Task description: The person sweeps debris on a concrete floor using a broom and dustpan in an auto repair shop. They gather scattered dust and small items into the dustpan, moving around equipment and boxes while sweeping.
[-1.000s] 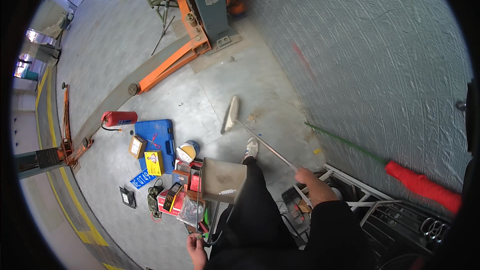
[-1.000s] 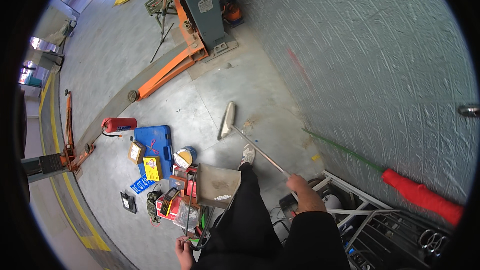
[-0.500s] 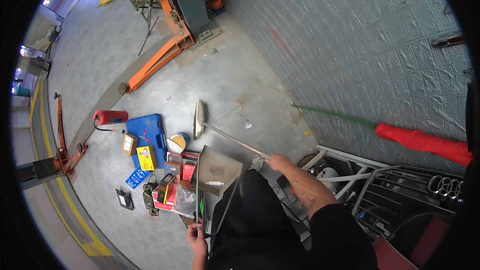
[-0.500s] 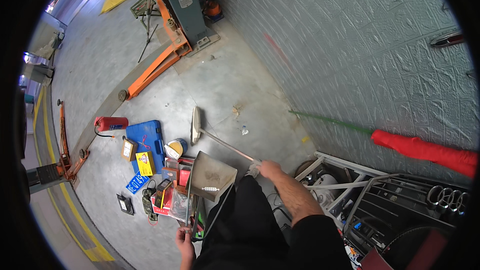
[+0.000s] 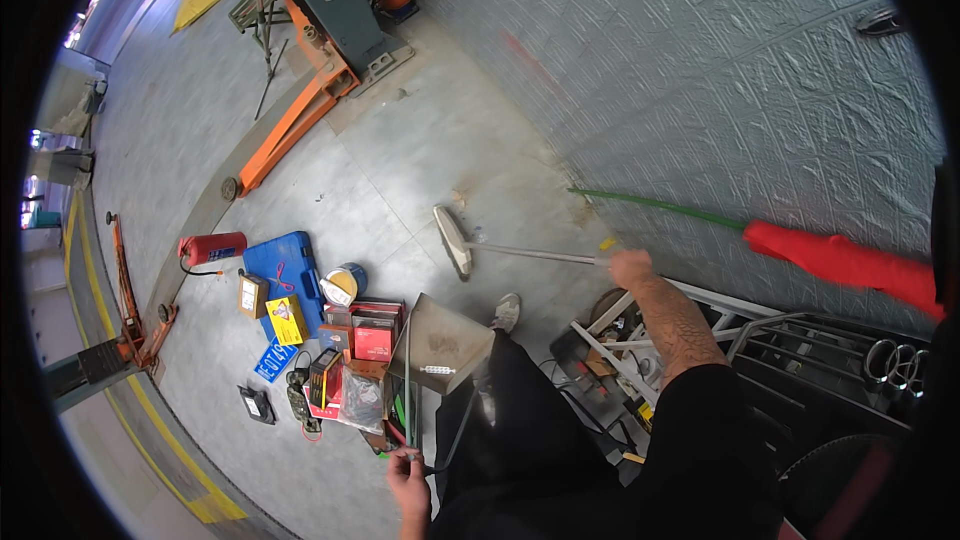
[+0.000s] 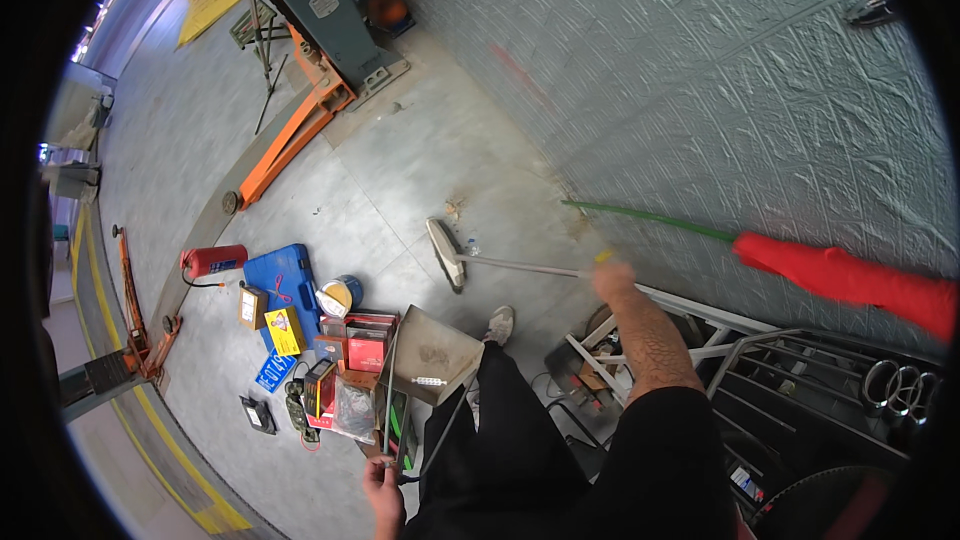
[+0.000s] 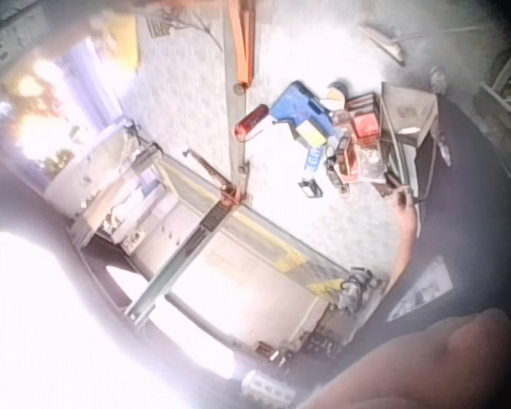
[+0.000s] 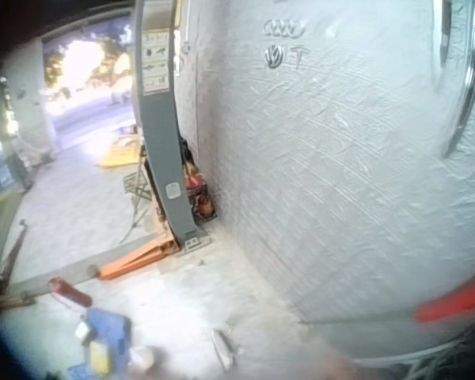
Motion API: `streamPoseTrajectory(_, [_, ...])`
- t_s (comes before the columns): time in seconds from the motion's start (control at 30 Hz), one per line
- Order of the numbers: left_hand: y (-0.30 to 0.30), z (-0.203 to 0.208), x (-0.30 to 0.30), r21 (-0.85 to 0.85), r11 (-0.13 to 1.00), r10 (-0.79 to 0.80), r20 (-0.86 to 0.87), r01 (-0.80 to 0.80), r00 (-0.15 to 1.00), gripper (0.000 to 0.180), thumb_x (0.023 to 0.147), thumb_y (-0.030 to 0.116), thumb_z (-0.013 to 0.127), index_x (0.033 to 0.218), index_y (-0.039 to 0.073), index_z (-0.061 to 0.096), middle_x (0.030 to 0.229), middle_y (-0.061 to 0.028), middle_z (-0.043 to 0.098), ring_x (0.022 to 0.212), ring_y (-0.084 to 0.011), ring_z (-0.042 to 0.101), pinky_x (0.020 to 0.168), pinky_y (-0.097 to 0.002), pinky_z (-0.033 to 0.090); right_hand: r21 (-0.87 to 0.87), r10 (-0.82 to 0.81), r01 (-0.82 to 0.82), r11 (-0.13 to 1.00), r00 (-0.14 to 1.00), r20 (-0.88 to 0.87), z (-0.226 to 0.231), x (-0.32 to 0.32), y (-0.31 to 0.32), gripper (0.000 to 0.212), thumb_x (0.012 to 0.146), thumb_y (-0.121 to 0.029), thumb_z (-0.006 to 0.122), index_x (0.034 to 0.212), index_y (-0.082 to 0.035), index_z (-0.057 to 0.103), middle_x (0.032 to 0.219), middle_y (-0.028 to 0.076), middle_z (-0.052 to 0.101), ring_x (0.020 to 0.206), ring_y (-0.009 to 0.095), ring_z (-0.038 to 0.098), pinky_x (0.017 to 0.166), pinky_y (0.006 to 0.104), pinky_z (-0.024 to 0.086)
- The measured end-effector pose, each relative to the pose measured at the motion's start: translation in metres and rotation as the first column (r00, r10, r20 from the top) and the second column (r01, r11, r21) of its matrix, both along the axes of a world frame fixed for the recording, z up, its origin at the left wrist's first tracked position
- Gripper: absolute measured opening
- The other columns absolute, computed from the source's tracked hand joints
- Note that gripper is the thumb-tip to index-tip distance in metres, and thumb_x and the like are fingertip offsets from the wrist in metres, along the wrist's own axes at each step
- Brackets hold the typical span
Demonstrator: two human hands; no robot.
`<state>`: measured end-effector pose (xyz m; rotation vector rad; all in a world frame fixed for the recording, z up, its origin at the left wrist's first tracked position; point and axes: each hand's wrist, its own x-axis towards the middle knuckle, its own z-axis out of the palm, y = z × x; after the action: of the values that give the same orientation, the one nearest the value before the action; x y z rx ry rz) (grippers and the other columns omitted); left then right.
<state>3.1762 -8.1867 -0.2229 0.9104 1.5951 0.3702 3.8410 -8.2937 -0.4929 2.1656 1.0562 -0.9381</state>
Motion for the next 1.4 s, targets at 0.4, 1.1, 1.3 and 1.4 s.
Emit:
streamPoseTrajectory(0.4, [-0.004,-0.037,-0.002,0.057,0.998,-0.017,0.022,0.016,1.000,0.011,0.108,-0.003,0.061,0.111,0.006,0.067,0.105,-0.0009,0.070,0.093,-0.0099,0.061,0.080,-0.0263,0.045,0.393,0.088,0.044,0.918,0.946,-0.311,0.004,-0.126,0.076,0.038,0.113,-0.041,0.066,0.106,-0.006,0.081,0.103,0.017,0.081,0.096,0.039,0.082,0.077,0.0535,0.067])
streamPoseTrajectory(1.1, [0.007,-0.022,0.048,0.055,0.995,-0.078,0.003,0.078,0.997,0.010,0.109,-0.003,0.062,0.110,0.006,0.066,0.101,-0.0011,0.068,0.088,-0.0095,0.059,0.079,-0.0271,0.045,0.157,-0.087,0.090,0.984,0.996,-0.025,0.006,-0.035,-0.061,0.029,0.111,-0.031,0.068,0.128,-0.009,0.077,0.108,0.013,0.086,0.103,0.035,0.084,0.087,0.0512,0.065])
streamPoseTrajectory(1.3, [0.028,-0.031,0.032,0.105,0.994,-0.046,0.055,0.040,0.997,0.009,0.109,-0.003,0.060,0.107,0.005,0.063,0.102,-0.0030,0.067,0.094,-0.0139,0.062,0.089,-0.0311,0.051,0.223,-0.156,0.175,0.959,0.983,-0.101,0.069,-0.054,-0.099,0.039,0.112,-0.039,0.068,0.121,-0.002,0.075,0.099,0.016,0.084,0.094,0.037,0.083,0.079,0.0532,0.063])
streamPoseTrajectory(1.4, [0.027,-0.034,0.031,0.106,0.993,-0.061,0.075,0.053,0.995,0.008,0.110,-0.001,0.059,0.109,0.006,0.062,0.104,-0.0014,0.063,0.096,-0.0124,0.059,0.089,-0.0305,0.048,0.324,-0.219,0.249,0.913,0.967,-0.126,0.054,-0.073,-0.076,0.041,0.112,-0.041,0.067,0.118,-0.002,0.074,0.098,0.017,0.084,0.092,0.037,0.083,0.078,0.0529,0.063])
